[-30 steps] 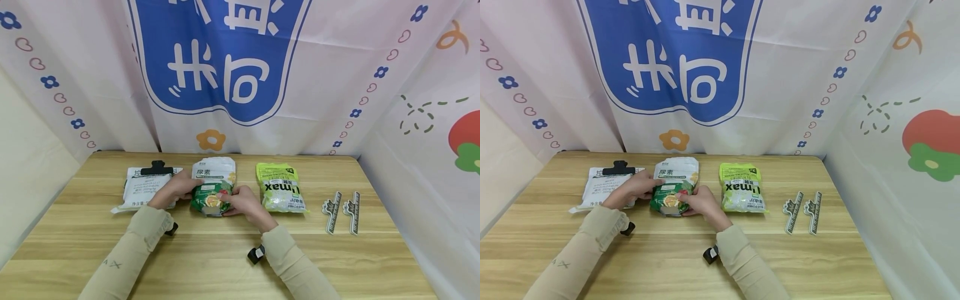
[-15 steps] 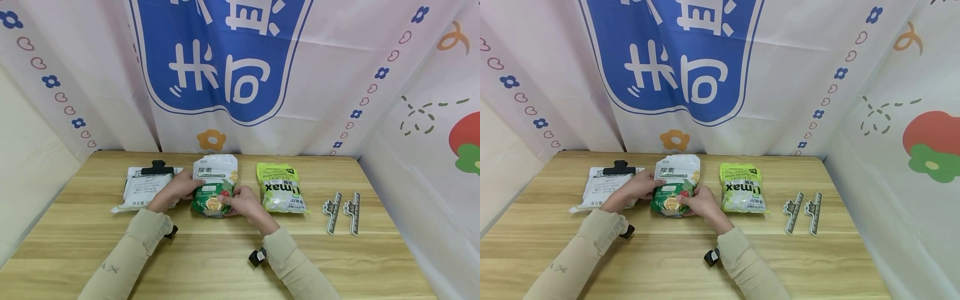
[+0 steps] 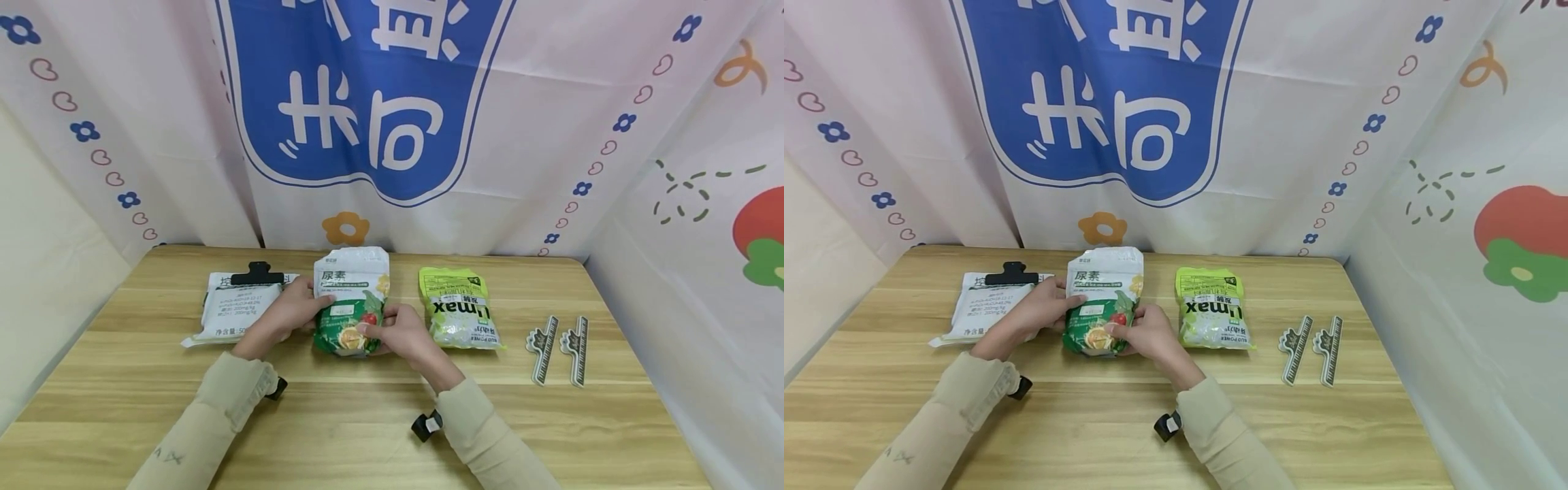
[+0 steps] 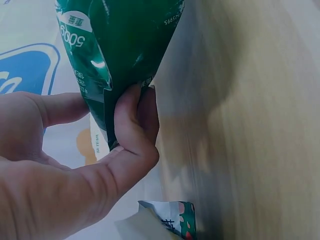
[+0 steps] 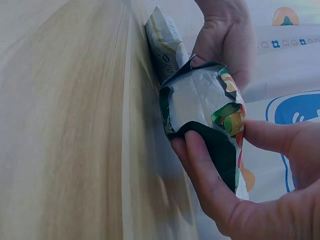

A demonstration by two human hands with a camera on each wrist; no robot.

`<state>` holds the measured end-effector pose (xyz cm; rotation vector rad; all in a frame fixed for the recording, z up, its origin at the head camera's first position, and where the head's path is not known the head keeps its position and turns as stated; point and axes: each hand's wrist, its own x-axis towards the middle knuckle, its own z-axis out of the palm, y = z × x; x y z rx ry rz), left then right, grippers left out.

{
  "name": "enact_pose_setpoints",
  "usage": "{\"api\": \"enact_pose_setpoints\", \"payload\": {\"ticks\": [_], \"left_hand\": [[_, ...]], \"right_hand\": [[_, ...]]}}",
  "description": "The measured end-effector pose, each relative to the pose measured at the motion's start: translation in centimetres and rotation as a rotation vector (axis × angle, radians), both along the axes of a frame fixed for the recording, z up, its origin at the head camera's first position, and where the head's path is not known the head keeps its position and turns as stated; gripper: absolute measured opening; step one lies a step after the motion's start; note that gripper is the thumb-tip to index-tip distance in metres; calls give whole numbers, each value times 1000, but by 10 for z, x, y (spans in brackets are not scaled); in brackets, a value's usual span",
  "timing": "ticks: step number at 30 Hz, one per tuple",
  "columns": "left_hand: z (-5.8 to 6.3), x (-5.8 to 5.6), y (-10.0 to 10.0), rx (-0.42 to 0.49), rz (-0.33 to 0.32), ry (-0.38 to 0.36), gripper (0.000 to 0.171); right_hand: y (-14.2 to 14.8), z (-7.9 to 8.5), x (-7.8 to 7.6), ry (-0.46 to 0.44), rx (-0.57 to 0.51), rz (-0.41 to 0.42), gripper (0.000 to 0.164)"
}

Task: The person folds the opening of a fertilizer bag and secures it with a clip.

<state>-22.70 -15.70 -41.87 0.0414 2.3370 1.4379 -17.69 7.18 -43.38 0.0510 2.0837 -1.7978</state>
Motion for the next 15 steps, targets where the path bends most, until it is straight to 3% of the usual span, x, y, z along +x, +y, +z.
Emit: {"api": "enact_pose_setpoints", "payload": {"ticks": [7,15], "left_hand": [[2,11,0,35,10,24,55],[7,23,0,62,-4,75,58]], "right_hand": [[3,2,6,27,15,4,33],[8,5,14,63,32,30,33]]}}
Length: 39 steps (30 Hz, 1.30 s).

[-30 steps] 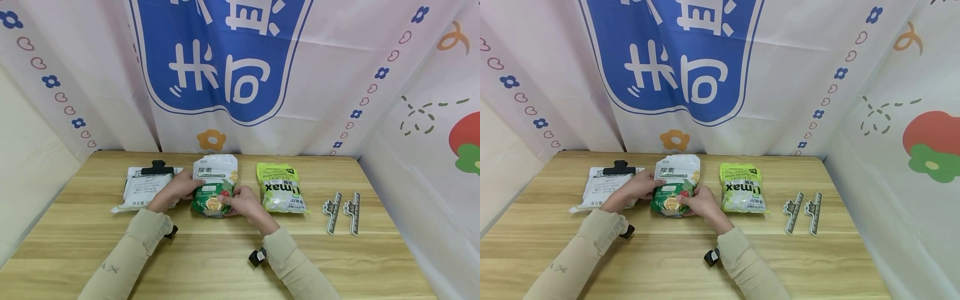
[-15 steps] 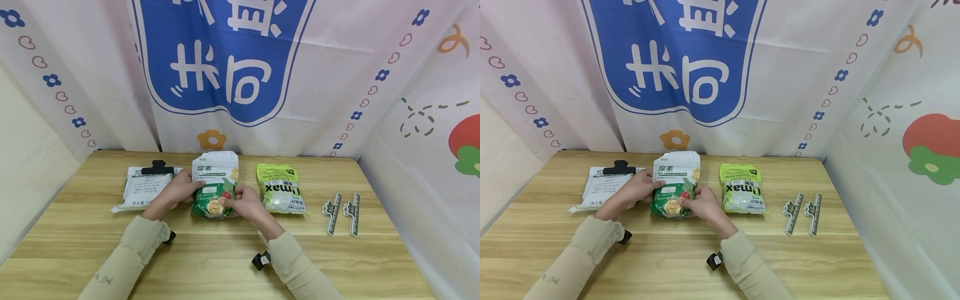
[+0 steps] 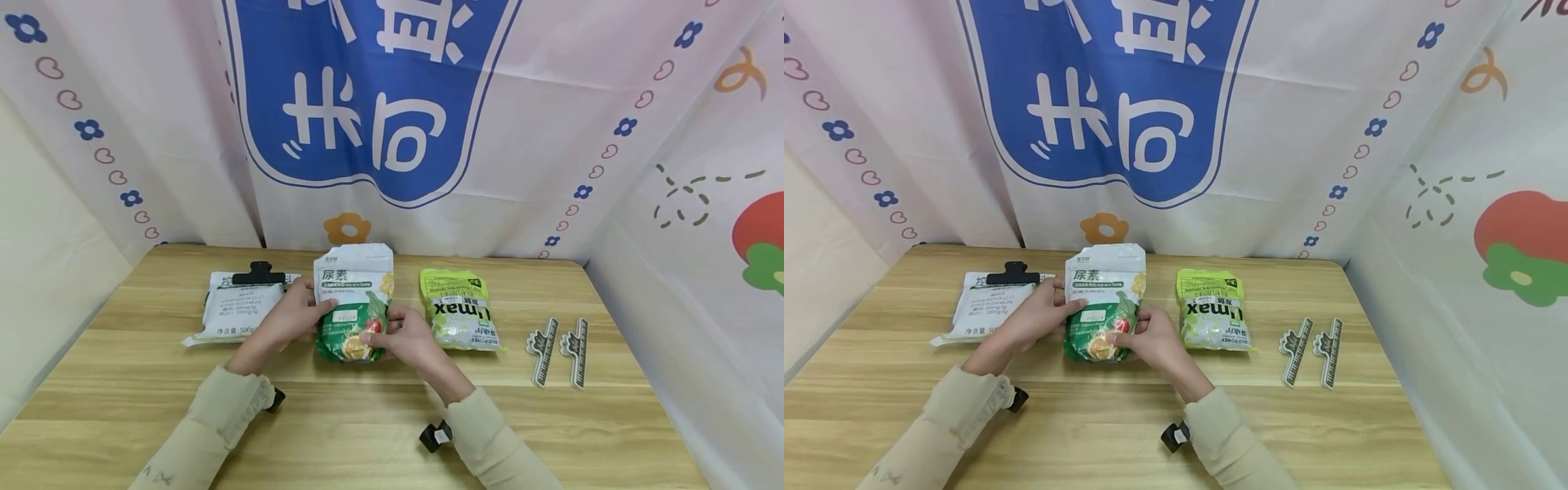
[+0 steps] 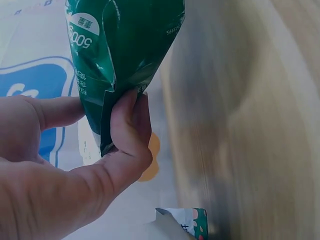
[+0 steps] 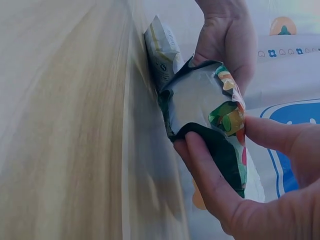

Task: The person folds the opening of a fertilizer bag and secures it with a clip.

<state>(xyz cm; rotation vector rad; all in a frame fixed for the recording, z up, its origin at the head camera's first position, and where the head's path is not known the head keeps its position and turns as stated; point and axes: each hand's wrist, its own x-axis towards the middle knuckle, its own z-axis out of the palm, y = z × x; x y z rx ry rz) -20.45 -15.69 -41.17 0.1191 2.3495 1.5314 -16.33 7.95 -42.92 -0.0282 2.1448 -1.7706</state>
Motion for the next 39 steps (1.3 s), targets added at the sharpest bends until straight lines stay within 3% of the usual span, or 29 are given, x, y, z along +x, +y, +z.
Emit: {"api": "enact_pose_setpoints", "payload": {"ticks": [7,15,19,24,30,39], "left_hand": [[3,12,1,-1,8,1,58],[9,29,1,64,10,-35,60],[10,37,-2,89,-10,-56,67],[7,45,-8,111,-12,-74,71],[6,58,-9,100,12,-11,66],[8,76,-13,118,-17,50,44]], "right_hand": [[8,4,10,38,63,49,36],[16,5,23,40,104,83,53],[18,4,31,34,107,115,48],[20,3,38,88,175,134,47],[22,3,45,128,210,141,59],[22,-1,50,246,299,178,75]]}}
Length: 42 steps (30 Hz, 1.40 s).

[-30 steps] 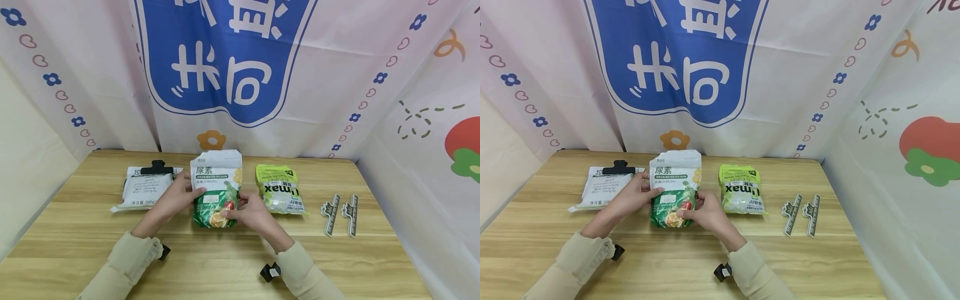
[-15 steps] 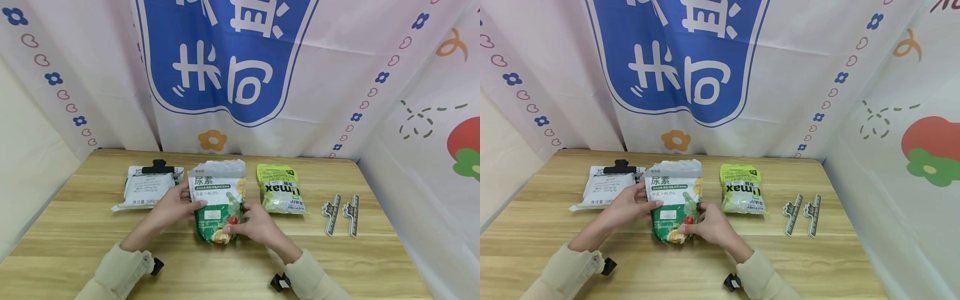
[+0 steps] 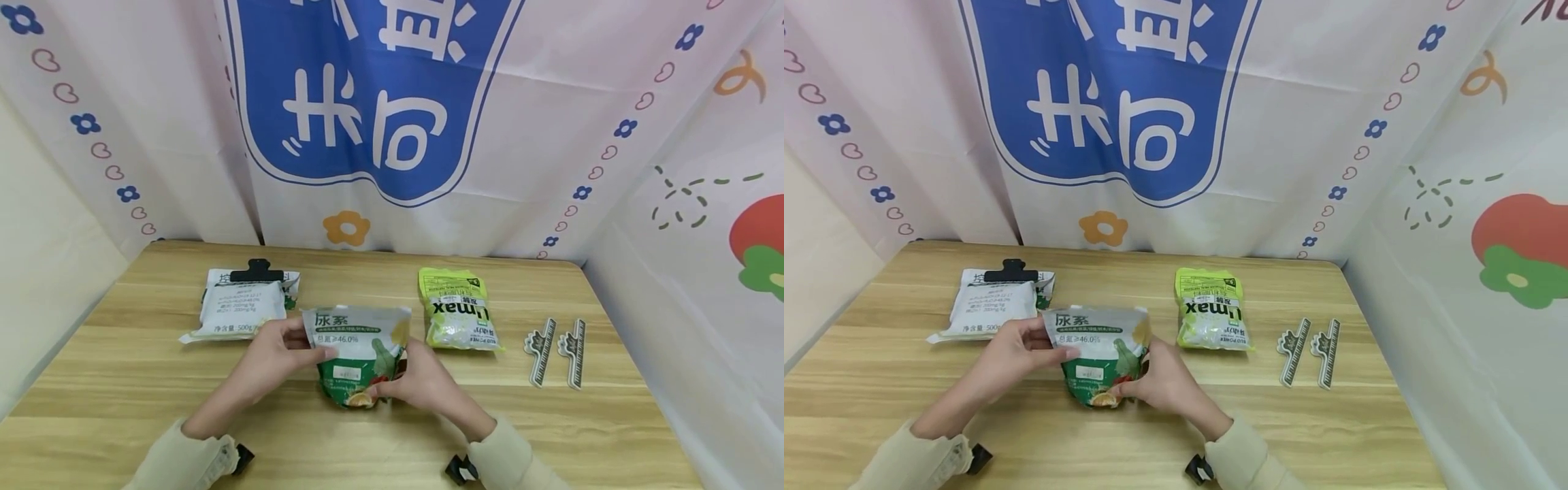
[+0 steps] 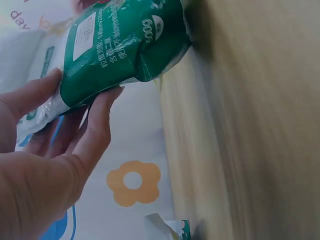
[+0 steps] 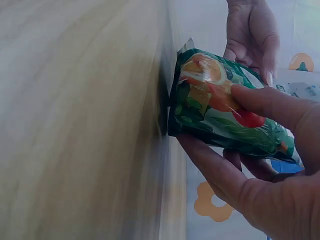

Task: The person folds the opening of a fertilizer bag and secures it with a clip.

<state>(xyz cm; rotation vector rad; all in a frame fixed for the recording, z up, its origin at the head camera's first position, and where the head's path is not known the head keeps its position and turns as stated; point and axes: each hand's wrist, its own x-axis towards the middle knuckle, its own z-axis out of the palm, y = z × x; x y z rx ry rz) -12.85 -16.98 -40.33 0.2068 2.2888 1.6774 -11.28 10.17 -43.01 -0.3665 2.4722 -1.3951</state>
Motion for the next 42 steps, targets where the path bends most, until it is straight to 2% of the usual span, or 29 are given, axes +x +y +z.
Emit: {"api": "enact_pose_setpoints", "payload": {"ticks": [7,14,23,28,30,34,42], "left_hand": [[-1,7,-3,-65,-30,79,27],[-1,7,0,-44,-75,131,23],[1,7,-6,-54,-113,128,25],[0,5,-9,-14,-155,104,30],[0,5,-10,-8,-165,98,34],[0,3,-10,-28,-144,102,40],[4,3,-5,-34,-64,105,34]], "right_hand": [[0,-1,3,45,-5,64,67],[0,-3,3,115,-29,76,51],[1,-5,3,76,-73,114,48],[5,2,3,17,-114,111,49],[6,7,3,37,-98,92,51],[9,18,3,107,-87,38,50],[9,27,2,234,-191,19,35]]}}
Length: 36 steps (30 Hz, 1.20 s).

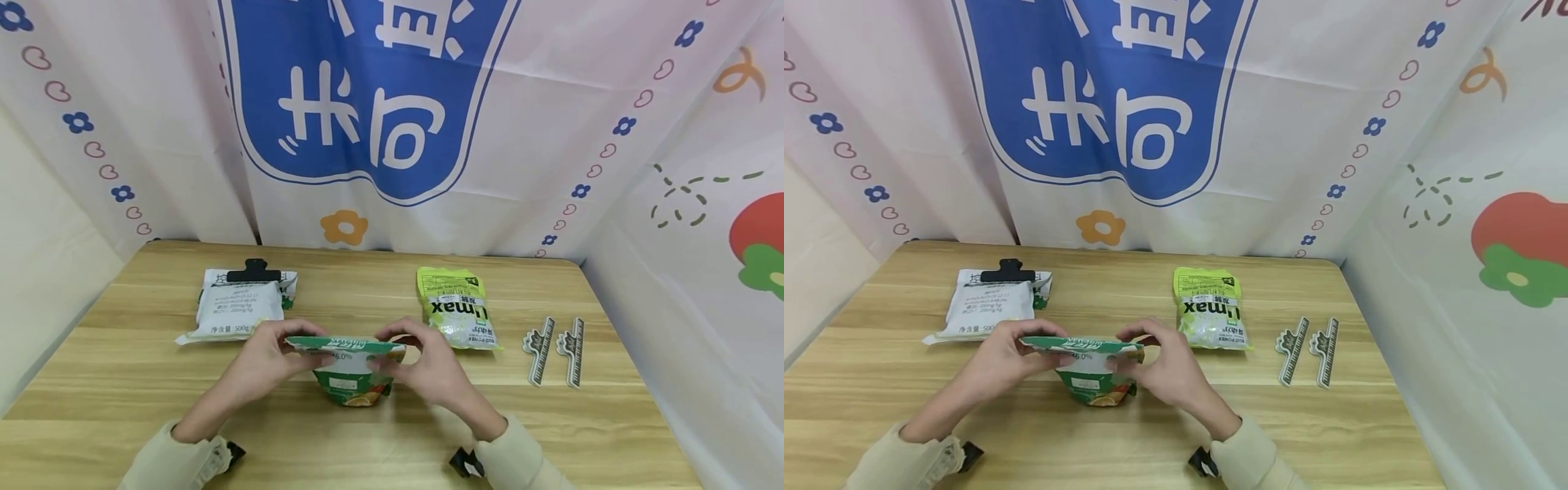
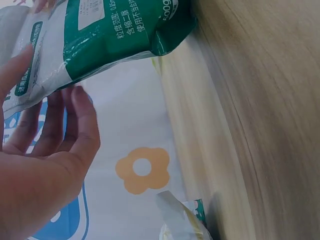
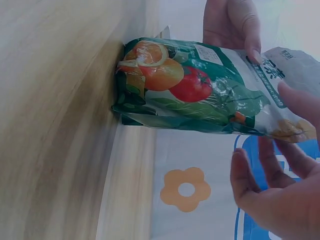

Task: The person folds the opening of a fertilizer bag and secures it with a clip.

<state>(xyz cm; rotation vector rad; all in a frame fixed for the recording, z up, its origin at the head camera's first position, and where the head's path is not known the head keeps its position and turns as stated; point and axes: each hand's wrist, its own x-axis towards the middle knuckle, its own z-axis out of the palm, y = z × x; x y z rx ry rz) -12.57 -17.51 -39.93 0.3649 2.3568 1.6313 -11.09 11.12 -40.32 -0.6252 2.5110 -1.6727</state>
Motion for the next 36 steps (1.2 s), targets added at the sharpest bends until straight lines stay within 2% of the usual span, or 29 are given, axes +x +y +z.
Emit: {"api": "enact_pose_setpoints", "payload": {"ticks": [2,6,10,13,15,21,24,31,36], "left_hand": [[0,0,0,-2,10,21,31],[-5,0,0,15,1,119,19],[-11,-1,-1,19,-10,228,7],[-12,-1,-1,1,-13,260,6],[-11,-1,-1,-2,-21,248,5],[-8,-1,-3,11,-42,108,15],[-8,-1,-3,8,-46,75,17],[-9,-1,-2,56,-66,50,30],[-12,-2,1,95,-52,21,30]], "right_hand": [[-1,0,0,21,-22,1,32],[-2,1,-1,31,-53,-6,25],[-3,-1,-3,23,-109,6,17],[-2,-3,-5,-13,-165,19,10],[-2,-5,-6,-58,-192,23,11],[0,-5,-9,-220,-197,-41,17],[0,-4,-9,-258,-190,-54,19],[0,3,-8,-263,-147,-57,23],[-1,8,-7,-259,-161,-30,27]]}}
